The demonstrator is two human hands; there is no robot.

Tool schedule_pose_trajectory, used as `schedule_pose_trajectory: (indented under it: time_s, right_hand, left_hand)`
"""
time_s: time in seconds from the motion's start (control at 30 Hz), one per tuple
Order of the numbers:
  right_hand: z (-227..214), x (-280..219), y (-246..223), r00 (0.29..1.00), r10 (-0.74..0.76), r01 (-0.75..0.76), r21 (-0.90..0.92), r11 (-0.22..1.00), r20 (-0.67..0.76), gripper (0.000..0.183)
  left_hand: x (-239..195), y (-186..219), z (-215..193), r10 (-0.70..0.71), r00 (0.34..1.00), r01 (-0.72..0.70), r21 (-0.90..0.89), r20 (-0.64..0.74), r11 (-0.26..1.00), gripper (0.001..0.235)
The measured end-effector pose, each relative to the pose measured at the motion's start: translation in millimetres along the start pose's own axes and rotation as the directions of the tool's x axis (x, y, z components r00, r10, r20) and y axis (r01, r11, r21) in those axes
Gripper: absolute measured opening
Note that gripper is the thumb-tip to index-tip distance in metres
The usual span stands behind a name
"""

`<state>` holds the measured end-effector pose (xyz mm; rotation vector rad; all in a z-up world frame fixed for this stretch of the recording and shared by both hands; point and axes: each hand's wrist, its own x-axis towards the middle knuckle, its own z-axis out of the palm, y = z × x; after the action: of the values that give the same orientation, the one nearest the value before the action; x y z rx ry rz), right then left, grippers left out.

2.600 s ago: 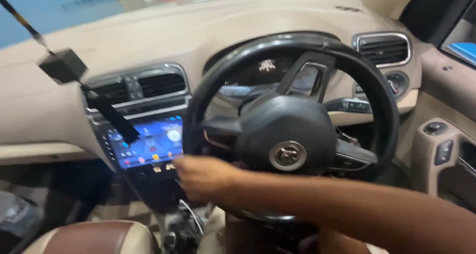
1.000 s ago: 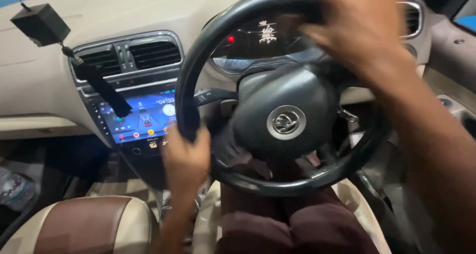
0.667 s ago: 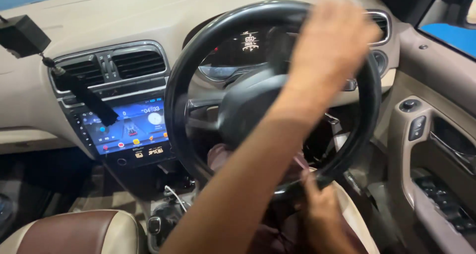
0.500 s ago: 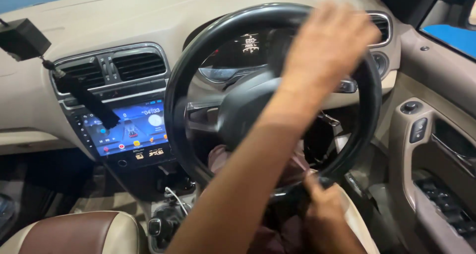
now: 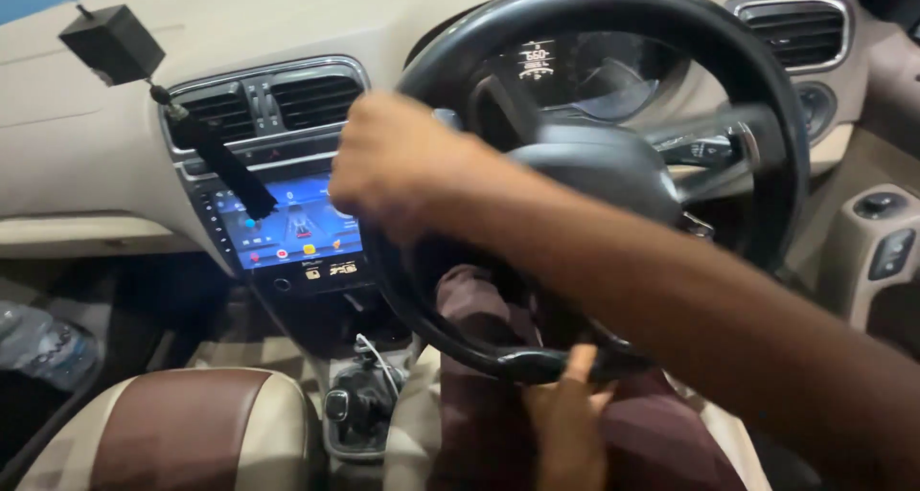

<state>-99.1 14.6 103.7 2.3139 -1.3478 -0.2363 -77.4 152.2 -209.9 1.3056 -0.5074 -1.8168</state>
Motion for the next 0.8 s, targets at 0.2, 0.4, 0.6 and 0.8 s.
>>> schedule_pose_trajectory:
  time_s: [0.2,0.4,0.6,0.8]
  right_hand:
    - [3.8,-59.3,44.0,0.909,0.320,-0.271,0.204,0.941,-0.266,0.027]
    - [102.7,-237.9,-6.9,0.281,0.886,-0.533,0.709,0.463,-0.367,0.026]
    - [277.5,-236.4,-193.5,-0.075,0.993,-0.566,0.815,-0.121,0.095,0.037]
    - [188.4,-261.6,-84.6,-0.060,0.939,-0.332,0.881,-0.338,0.338,0.026]
  left_hand:
    - [20.8,127.1,-45.1,0.697,0.688,-0.715,0.353,0.202,0.604,0.062]
    - [-23.2,300.7,101.4,0.732,-0.017,-0.818,0.412,0.681,-0.401,0.042]
    - [-47.3,191.1,255.4,0.419,-0.584,-0.606,-0.030,0.696,-0.795,0.006]
    - [-39.1,258.4,205.7,0.512,-0.372,-0.660,0.168,0.774,-0.732,0.011]
